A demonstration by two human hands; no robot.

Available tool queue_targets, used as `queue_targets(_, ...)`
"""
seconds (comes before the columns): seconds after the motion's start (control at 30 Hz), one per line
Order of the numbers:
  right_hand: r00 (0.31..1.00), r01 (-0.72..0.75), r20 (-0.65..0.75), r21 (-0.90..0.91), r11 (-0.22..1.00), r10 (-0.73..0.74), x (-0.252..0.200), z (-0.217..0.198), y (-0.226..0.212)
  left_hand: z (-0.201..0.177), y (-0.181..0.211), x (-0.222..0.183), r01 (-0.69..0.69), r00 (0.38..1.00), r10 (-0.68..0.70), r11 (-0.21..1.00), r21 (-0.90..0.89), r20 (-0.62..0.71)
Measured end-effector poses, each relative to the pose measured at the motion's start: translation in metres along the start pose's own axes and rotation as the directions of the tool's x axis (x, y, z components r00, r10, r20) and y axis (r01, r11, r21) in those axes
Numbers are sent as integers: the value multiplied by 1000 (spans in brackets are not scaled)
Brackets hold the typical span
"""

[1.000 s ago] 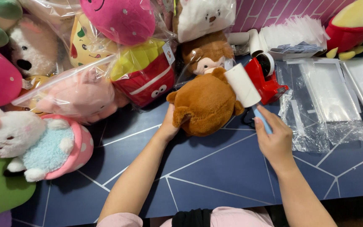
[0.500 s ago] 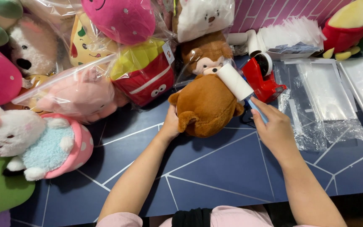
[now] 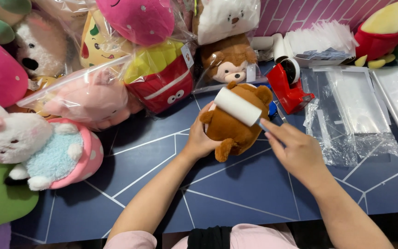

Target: Cleaning a plush toy with a lint roller, attaching a tag with a tagging gun, and placing it in a plastic bag for packaging.

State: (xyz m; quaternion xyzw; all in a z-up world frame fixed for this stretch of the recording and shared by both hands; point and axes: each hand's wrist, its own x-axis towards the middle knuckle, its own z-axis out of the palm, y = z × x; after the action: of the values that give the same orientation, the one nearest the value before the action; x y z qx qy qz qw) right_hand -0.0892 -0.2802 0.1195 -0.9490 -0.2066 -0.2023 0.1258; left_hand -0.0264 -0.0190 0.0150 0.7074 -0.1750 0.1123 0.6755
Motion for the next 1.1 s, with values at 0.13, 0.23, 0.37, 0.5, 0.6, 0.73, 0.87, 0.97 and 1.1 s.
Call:
queue_targets(0.13, 997, -83, -1, -8, 997, 83, 10, -2, 20, 1, -3, -2, -35, 999, 35, 999, 30, 27)
queue_targets(0.23, 992, -122, -18, -40, 992, 121, 12, -4, 27, 1, -4, -2, -44, 998, 42, 998, 54, 40)
queue_targets(0.37, 996, -69, -54, 24, 997, 71, 3, -7, 13, -1, -3, -2, -64, 997, 62, 997, 49, 34)
queue_targets(0.5, 999, 36, -1, 138, 990, -36, -13, -8, -32, -2, -16, 2, -29, 998, 32, 999, -44, 47)
queue_targets(0.6, 999, 23, -28, 94, 995, -21, -15, 10, -7, 1, -16, 2, -21, 1000, 21, 1000, -9, 23)
queue_targets(0.73, 995, -24, -94, -38, 999, 21, -9, 31, 36, -1, -10, -2, -24, 999, 23, 999, 27, 46)
queue_targets(0.87, 982, -121, -148, -2, 993, 120, 5, 31, 50, -3, -4, -1, 18, 997, -19, 1000, 16, 70)
queue_targets(0.97, 972, -140, -183, 38, 989, 145, 8, 21, 48, -3, 14, 3, 42, 996, -41, 999, -5, 73)
queue_targets(1.1, 971, -48, -223, 165, 985, 85, -14, 21, 30, -4, 7, 12, 84, 996, -81, 991, -102, 36)
